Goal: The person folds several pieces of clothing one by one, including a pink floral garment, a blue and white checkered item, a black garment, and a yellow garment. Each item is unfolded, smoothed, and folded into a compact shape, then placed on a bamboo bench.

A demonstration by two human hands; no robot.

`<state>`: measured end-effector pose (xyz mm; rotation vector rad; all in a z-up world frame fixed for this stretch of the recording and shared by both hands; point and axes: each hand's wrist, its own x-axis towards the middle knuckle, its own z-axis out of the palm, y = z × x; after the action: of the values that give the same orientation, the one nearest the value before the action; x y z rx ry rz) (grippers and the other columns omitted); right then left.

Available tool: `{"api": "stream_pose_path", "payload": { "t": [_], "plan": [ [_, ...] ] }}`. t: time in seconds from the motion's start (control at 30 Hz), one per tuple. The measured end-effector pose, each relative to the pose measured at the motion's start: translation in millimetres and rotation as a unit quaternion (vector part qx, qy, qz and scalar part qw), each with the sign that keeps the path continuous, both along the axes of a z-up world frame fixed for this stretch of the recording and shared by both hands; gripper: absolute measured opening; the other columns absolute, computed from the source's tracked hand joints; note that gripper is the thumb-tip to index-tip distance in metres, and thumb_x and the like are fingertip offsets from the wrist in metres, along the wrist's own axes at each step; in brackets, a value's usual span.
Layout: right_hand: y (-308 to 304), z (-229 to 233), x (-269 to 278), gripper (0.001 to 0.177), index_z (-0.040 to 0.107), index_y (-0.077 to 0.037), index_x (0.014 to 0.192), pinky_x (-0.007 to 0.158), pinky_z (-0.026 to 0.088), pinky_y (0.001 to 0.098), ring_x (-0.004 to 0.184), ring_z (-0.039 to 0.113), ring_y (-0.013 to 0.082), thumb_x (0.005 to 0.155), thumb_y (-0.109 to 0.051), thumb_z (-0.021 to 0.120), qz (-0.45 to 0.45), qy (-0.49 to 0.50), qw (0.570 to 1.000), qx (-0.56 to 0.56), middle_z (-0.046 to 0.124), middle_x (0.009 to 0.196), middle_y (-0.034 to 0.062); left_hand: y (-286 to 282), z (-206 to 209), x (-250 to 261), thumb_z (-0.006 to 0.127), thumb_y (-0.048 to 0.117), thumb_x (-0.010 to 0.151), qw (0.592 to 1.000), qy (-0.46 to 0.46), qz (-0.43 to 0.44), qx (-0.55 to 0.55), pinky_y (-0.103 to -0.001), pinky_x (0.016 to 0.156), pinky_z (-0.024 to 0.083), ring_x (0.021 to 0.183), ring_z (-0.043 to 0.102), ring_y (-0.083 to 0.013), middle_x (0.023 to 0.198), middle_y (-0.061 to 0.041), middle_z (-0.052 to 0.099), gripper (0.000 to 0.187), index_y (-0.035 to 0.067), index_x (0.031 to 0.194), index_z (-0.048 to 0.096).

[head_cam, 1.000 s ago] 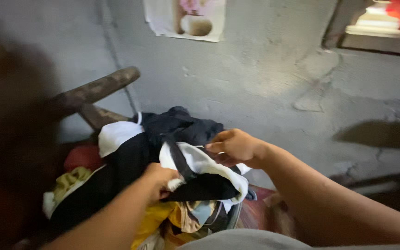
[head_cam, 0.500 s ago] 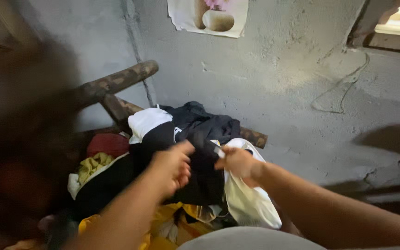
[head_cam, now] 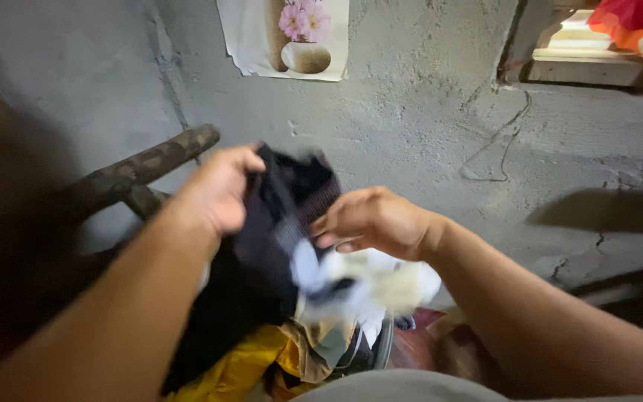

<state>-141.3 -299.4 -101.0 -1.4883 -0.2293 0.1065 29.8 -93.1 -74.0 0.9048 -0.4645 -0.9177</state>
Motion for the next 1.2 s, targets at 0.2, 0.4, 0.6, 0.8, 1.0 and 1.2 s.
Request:
{"api": "stream_pose_path", "payload": {
  "t": [0.2, 0.4, 0.6, 0.8, 1.0, 1.2],
  "plan": [
    [-0.3, -41.5, 8.5, 0.05, 0.07, -0.007, 0.111, 0.093, 0.055, 0.0426, 0.103, 0.066, 0.0251, 0.077, -0.044, 0.076, -0.177, 0.329, 0.918, 0.133, 0.071, 0.107, 0.0098, -15.3, -43.9, -65.5, 0.06, 0.014, 0.079, 0.994, 0.07, -0.046, -0.065, -0.046, 0.087, 0.057, 0.09, 0.07, -0.0305, 0.1, -0.013, 0.072, 0.041, 0.007, 0.118, 0.067],
    [-33.4, -24.1, -8.7, 0.059, 0.067, 0.002, 0.119, 0.08, 0.041, 0.0481, 0.089, 0.046, 0.032, 0.089, -0.045, 0.083, -0.286, 0.152, 0.946, -0.025, 0.056, 0.097, 0.0139, -15.8, 8.4, -96.2, 0.071, 0.009, 0.08, 0.998, 0.051, -0.02, 0.034, -0.046, 0.087, 0.059, 0.091, 0.071, -0.0256, 0.099, -0.007, 0.071, 0.041, 0.013, 0.12, 0.065],
    [-41.2, -12.4, -22.3, 0.062, 0.064, -0.018, 0.13, 0.096, 0.053, 0.0331, 0.11, 0.064, 0.0169, 0.07, -0.001, 0.071, -0.192, -0.032, 0.956, -0.219, 0.069, 0.118, 0.0034, -32.4, 39.7, -94.9, 0.072, 0.005, 0.084, 0.992, -0.03, -0.119, 0.02, -0.042, 0.091, 0.057, 0.096, 0.07, -0.0239, 0.103, -0.011, 0.072, 0.053, 0.005, 0.137, 0.065],
    [-57.2, -8.3, -23.6, 0.034, 0.074, 0.001, 0.116, 0.085, 0.056, 0.0361, 0.092, 0.068, 0.0209, 0.083, 0.0, 0.068, -0.215, 0.044, 0.97, -0.102, 0.076, 0.106, 0.0146, -28.9, 74.8, -99.5, 0.083, 0.02, 0.074, 0.919, -0.269, -0.046, 0.283, -0.046, 0.093, 0.059, 0.102, 0.074, -0.0269, 0.112, -0.014, 0.077, 0.066, 0.012, 0.137, 0.063],
    [-33.2, 47.1, -25.5, 0.03, 0.079, 0.001, 0.099, 0.071, 0.057, 0.0383, 0.077, 0.07, 0.0208, 0.075, -0.016, 0.071, -0.23, 0.078, 0.896, -0.371, 0.079, 0.085, 0.0136, -53.4, 35.2, -128.4, 0.105, 0.036, 0.054, 0.73, -0.584, 0.113, 0.337, -0.047, 0.098, 0.049, 0.122, 0.06, -0.0401, 0.132, -0.025, 0.06, 0.121, 0.008, 0.152, 0.039],
    [-4.9, 85.9, -37.0, 0.05, 0.079, -0.001, 0.098, 0.07, 0.055, 0.0405, 0.076, 0.069, 0.0241, 0.064, -0.037, 0.084, -0.217, 0.059, 0.818, -0.529, 0.077, 0.082, 0.0155, -51.8, -2.9, -102.3, 0.078, 0.015, 0.075, 0.646, -0.578, 0.254, 0.43, -0.042, 0.098, 0.053, 0.112, 0.069, -0.0367, 0.115, -0.017, 0.075, 0.044, 0.016, 0.119, 0.073]
  ]
}}
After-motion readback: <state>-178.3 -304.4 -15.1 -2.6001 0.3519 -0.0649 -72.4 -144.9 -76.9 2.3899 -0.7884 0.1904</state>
